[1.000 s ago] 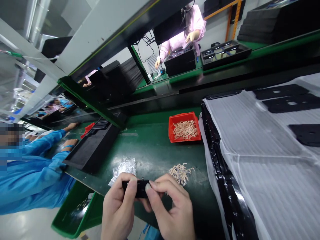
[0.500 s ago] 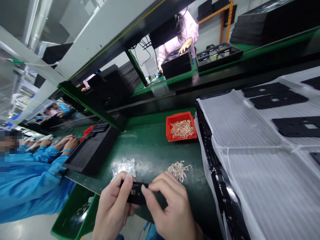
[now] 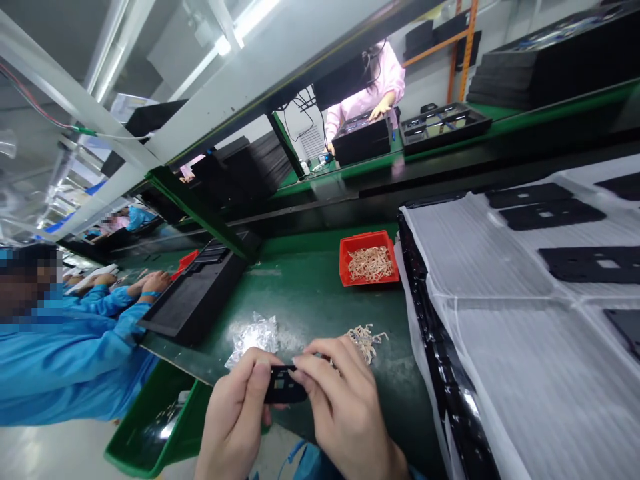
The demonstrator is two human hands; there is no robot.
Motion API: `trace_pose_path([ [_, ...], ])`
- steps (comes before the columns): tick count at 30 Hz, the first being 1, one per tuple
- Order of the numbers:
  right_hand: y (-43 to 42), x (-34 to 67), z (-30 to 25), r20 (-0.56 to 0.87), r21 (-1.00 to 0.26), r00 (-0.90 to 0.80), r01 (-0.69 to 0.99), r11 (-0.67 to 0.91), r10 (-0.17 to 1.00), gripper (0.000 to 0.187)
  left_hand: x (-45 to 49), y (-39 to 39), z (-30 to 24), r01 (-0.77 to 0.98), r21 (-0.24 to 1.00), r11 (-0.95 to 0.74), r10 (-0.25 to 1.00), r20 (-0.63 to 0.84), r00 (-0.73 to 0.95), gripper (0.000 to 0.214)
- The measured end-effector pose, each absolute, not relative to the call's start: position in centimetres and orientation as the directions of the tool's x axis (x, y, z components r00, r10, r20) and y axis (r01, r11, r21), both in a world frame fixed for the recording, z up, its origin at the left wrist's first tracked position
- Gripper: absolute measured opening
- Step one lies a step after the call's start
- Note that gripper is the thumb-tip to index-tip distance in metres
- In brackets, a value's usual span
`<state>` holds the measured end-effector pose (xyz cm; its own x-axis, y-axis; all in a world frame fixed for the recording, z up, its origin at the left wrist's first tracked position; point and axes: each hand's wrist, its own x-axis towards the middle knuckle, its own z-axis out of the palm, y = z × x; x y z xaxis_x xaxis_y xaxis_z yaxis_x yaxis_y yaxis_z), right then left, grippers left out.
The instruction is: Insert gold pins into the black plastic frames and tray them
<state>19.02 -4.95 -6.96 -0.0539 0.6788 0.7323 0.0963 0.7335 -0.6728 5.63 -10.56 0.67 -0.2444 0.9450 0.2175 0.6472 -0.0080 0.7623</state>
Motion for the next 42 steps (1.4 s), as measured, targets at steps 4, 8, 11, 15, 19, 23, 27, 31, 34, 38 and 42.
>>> trace_pose_path([
  [4, -5.0, 19.2, -6.9, 0.67, -0.739, -0.082, 0.008, 0.673, 0.737, 0.014, 4.6, -10.5, 0.7, 0.835, 0.457, -0.306, 0.889, 0.452, 0.079, 0.032],
  [8, -4.9, 19.2, -6.4, 0.656, -0.754, -0.117, -0.052, 0.655, 0.746, 0.018, 3.9, -10.7, 0.8, 0.853, 0.34, -0.395, 0.832, 0.526, 0.176, 0.027],
  [11, -5.0, 19.0, -6.1, 0.645, -0.764, -0.151, -0.087, 0.64, 0.749, 0.028, 3.8, -10.9, 0.6, 0.849, 0.29, -0.441, 0.792, 0.571, 0.216, 0.029],
  [15, -5.2, 18.7, -5.9, 0.617, -0.786, -0.082, -0.123, 0.606, 0.783, 0.038, 4.2, -11.0, 0.1, 0.851, 0.247, -0.463, 0.748, 0.624, 0.226, 0.027],
  [19, -5.4, 18.7, -5.7, 0.644, -0.756, 0.063, -0.094, 0.647, 0.762, 0.036, 4.7, -11.7, -0.1, 0.876, 0.241, -0.417, 0.748, 0.639, 0.179, 0.018],
  [23, -5.7, 18.8, -5.3, 0.691, -0.691, 0.164, -0.134, 0.71, 0.704, 0.024, 4.9, -12.4, 0.6, 0.864, 0.194, -0.465, 0.739, 0.622, 0.258, 0.017],
  [27, -5.8, 18.9, -5.0, 0.687, -0.663, 0.224, -0.196, 0.722, 0.691, 0.02, 5.4, -12.5, 0.4, 0.813, 0.293, -0.503, 0.662, 0.735, 0.144, 0.026],
  [31, -5.7, 19.0, -5.1, 0.692, -0.652, 0.248, -0.186, 0.735, 0.677, 0.022, 5.8, -12.6, -0.4, 0.744, 0.391, -0.542, 0.67, 0.735, 0.102, 0.026],
  [34, -5.7, 18.7, -5.3, 0.717, -0.633, 0.255, -0.152, 0.759, 0.649, 0.018, 5.8, -12.6, -0.4, 0.719, 0.436, -0.542, 0.677, 0.733, 0.066, 0.026],
  [38, -5.9, 18.1, -5.6, 0.726, -0.616, 0.317, -0.095, 0.782, 0.61, 0.02, 6.0, -12.2, -0.4, 0.694, 0.475, -0.541, 0.678, 0.735, 0.026, 0.024],
  [42, -6.0, 17.6, -5.4, 0.734, -0.619, 0.347, -0.011, 0.785, 0.584, 0.023, 6.3, -11.6, -1.1, 0.603, 0.581, -0.547, 0.704, 0.709, -0.045, 0.025],
])
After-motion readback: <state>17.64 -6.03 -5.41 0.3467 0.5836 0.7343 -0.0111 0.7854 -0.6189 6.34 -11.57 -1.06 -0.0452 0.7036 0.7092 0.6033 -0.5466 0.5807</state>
